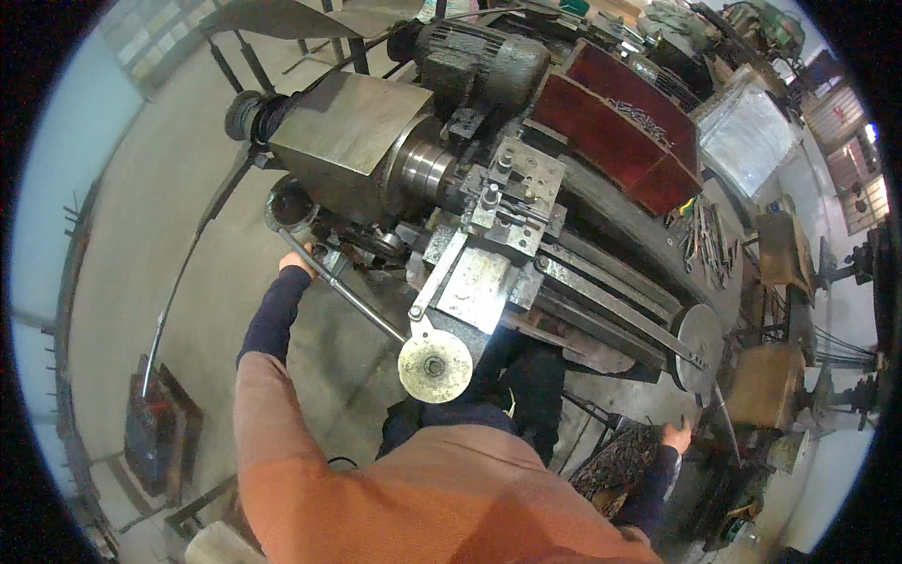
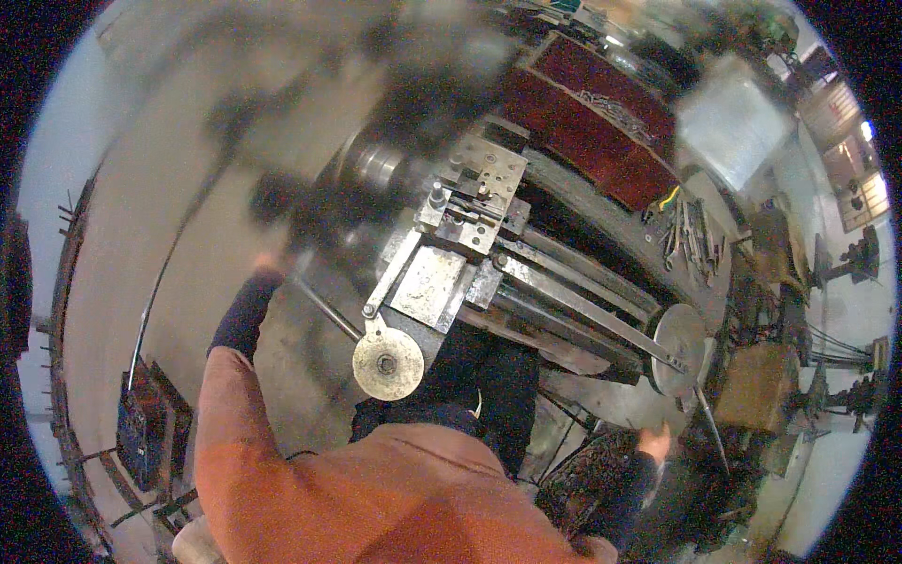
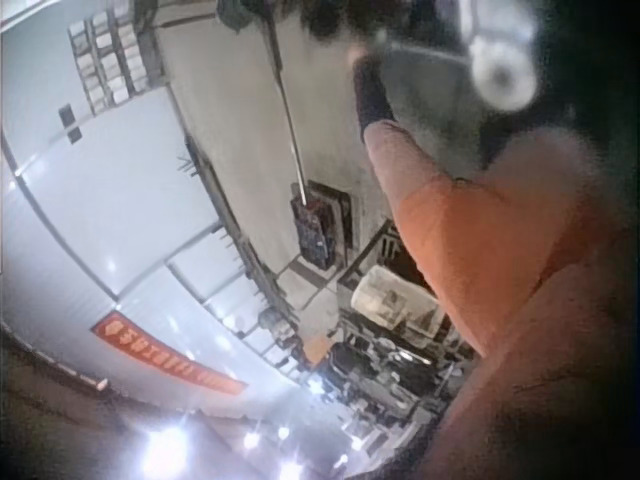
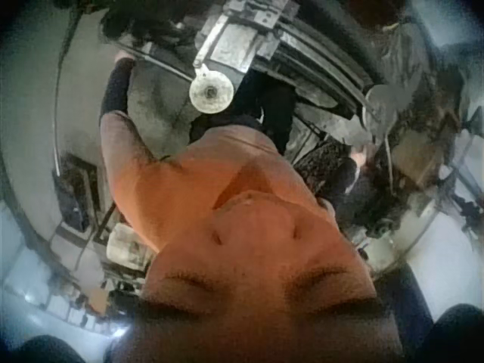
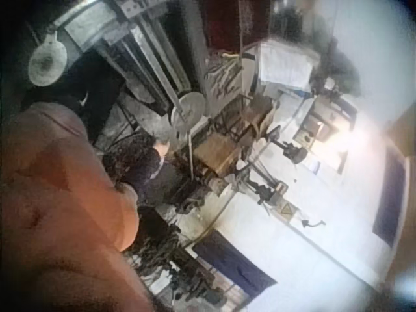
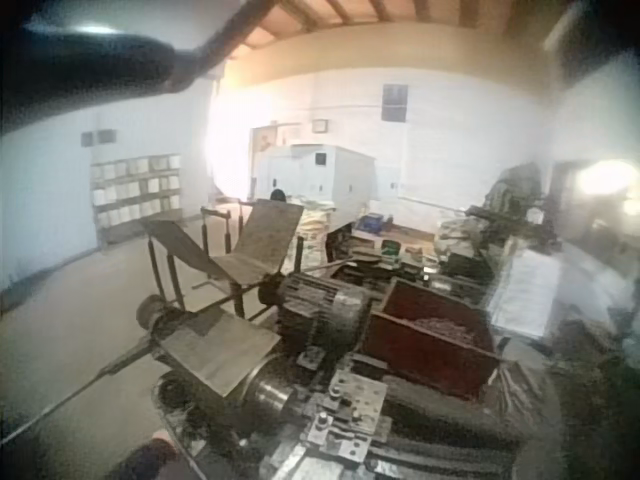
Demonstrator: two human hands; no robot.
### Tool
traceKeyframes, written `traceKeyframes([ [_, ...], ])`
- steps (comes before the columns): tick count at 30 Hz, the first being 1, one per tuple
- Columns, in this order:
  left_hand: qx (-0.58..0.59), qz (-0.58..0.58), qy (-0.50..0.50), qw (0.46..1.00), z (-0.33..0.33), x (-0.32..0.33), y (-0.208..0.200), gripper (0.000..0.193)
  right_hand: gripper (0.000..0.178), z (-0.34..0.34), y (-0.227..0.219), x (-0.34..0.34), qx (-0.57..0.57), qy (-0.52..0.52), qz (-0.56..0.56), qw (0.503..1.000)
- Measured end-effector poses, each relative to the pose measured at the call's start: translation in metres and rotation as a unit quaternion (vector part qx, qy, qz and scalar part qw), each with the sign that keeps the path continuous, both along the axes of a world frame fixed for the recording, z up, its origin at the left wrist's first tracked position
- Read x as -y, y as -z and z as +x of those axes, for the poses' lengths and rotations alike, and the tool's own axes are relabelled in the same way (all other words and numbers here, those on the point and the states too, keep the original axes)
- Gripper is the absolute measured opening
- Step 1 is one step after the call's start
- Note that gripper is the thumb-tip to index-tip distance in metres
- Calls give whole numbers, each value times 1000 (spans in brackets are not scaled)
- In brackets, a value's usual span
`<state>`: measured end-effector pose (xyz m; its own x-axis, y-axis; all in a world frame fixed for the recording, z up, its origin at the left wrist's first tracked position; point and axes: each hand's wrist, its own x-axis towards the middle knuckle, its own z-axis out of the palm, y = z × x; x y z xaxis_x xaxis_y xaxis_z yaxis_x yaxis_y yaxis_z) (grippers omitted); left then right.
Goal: The person operates a metal lathe, repeatedly inserting small metal rods into the chuck, turning the machine on, and removing the rods after machining. The person handles the rods by hand and uses the lathe controls to start and stop the machine.
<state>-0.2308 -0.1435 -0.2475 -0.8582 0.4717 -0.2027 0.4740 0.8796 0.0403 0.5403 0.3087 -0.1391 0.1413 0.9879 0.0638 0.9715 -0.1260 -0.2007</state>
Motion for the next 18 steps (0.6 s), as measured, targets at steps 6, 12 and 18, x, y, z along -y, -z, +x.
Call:
traceKeyframes([
  [6, -42, 78, -264, 961, 0, -20, 87, 45, 39, -35, -27, 12, -33, -85, 2, 996],
  [12, 36, -44, -54, 997, -1, -25, 8, 42, 31, -36, -81, -25, -98, -219, 109, 965],
  [18, 90, 90, -127, 984, -8, 21, 41, 35, 38, -260, -187, -29, -170, -482, 130, 850],
])
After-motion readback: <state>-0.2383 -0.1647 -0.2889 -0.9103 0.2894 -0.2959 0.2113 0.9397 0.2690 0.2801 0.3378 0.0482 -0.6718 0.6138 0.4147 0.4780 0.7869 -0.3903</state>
